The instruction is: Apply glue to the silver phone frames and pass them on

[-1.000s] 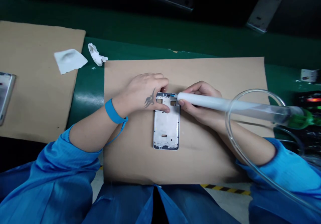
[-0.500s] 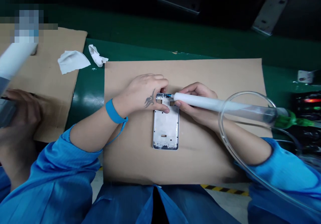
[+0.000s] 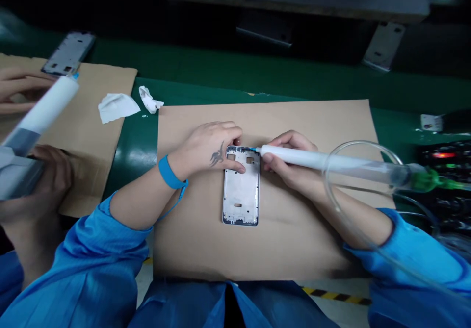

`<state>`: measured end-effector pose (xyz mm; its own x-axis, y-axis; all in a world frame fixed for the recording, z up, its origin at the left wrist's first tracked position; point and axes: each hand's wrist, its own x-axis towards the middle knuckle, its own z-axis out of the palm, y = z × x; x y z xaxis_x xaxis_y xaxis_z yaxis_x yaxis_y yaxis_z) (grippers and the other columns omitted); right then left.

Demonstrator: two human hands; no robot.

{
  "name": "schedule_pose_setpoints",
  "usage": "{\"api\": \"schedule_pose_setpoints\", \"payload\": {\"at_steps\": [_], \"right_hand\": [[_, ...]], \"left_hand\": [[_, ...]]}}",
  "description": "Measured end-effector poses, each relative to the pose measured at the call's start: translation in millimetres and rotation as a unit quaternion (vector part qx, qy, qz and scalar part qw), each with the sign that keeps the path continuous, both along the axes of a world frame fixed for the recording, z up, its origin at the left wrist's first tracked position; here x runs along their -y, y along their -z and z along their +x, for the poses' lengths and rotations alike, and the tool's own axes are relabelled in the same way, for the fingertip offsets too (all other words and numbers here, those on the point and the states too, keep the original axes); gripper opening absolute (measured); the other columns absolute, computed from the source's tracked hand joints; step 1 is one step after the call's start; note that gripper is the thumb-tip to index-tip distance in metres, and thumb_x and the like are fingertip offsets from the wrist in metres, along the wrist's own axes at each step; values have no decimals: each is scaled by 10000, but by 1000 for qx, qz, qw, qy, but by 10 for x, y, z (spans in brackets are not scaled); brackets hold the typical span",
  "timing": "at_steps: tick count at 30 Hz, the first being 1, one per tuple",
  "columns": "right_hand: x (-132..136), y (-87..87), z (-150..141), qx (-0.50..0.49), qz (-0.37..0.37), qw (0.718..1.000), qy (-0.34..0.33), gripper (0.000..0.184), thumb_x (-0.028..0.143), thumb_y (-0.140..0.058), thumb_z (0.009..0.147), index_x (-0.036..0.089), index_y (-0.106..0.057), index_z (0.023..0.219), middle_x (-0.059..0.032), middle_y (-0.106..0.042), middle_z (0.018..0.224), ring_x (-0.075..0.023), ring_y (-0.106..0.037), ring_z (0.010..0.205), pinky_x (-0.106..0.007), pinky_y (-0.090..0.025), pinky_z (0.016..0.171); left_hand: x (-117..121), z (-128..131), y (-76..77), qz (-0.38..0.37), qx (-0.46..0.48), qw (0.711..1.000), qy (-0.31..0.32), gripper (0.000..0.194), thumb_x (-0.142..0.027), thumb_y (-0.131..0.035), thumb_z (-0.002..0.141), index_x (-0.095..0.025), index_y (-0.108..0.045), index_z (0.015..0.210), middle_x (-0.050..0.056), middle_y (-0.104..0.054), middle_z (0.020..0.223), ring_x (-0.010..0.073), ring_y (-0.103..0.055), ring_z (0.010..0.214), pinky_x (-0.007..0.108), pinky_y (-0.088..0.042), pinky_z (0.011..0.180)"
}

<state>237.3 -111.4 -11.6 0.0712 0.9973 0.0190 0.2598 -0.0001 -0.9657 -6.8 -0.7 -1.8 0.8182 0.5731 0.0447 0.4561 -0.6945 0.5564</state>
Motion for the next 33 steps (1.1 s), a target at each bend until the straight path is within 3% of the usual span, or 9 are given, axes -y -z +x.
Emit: {"api": "schedule_pose_setpoints", "payload": {"at_steps": [4,7,11,13,18,21,25,28,33], "right_hand": [[58,124,-57,-163,-23,983,80,558,749,-842,890,291,-561,1038,50,-676,692,-139,-599,489,-260,-463,447],[15,164,-92,-198,-12,977,83,668,803,-817,874,301,-540,1215,67,-675,713,-140,-598,500,-252,-446,441],[-27,115,-143,-181,-3,982,52,752,775,-758,947,291,-483,1453,57,-683,792,-134,-624,569,-261,-499,518],[-45,104,-179,-167,4,985,38,737,746,-745,972,286,-489,1488,44,-682,835,-128,-626,604,-267,-513,558],[-147,242,-245,-133,12,990,-41,705,703,-770,948,282,-571,1476,11,-672,907,-139,-625,643,-299,-533,604],[-193,314,-297,-125,22,990,-55,645,652,-744,958,264,-598,1452,20,-636,851,-149,-612,643,-307,-536,623],[-201,272,-381,-134,44,988,-66,566,587,-708,984,273,-594,1441,13,-652,851,-161,-619,659,-297,-542,612],[-251,187,-343,-132,44,988,-62,530,578,-597,1052,304,-544,1502,-4,-693,930,-160,-657,685,-298,-581,640],[-518,81,150,-64,26,997,-21,454,504,-540,1083,314,-549,1495,-23,-727,1012,-207,-750,884,-332,-647,796]], "left_hand": [[-84,-182,-8,34,57,974,-215,796,-834,-656,972,-160,-612,1393,128,-723,1225,259,-729,1023,360,-549,817],[-119,-263,-32,60,54,945,-318,713,-756,-660,1008,-169,-562,1401,85,-735,1083,260,-741,965,368,-575,815],[-108,-233,-31,79,-8,953,-293,1071,-763,-930,748,-150,-455,1486,122,-756,1131,361,-768,1077,440,-623,902],[-166,-188,-24,84,-37,943,-319,1185,-706,-980,706,-129,-381,1551,167,-757,1215,397,-780,1107,464,-638,923],[-460,16,-108,105,-151,884,-429,842,-554,-693,1012,-72,-333,1601,259,-758,1305,466,-772,1220,528,-638,971],[-514,129,-250,109,-194,872,-436,742,-503,-631,1043,-24,-400,1560,278,-769,1283,455,-778,1211,505,-630,983],[-370,162,-375,135,-209,874,-418,650,-462,-587,1043,-4,-493,1495,291,-746,1330,425,-777,1196,460,-618,968],[-184,161,-346,163,-210,882,-390,686,-487,-570,1024,-10,-505,1512,312,-661,1465,428,-733,1266,469,-579,1056],[-1,189,-268,207,-213,887,-354,669,-523,-456,1023,-13,-577,1439,317,-618,1450,448,-617,1396,485,-487,1189]]}}
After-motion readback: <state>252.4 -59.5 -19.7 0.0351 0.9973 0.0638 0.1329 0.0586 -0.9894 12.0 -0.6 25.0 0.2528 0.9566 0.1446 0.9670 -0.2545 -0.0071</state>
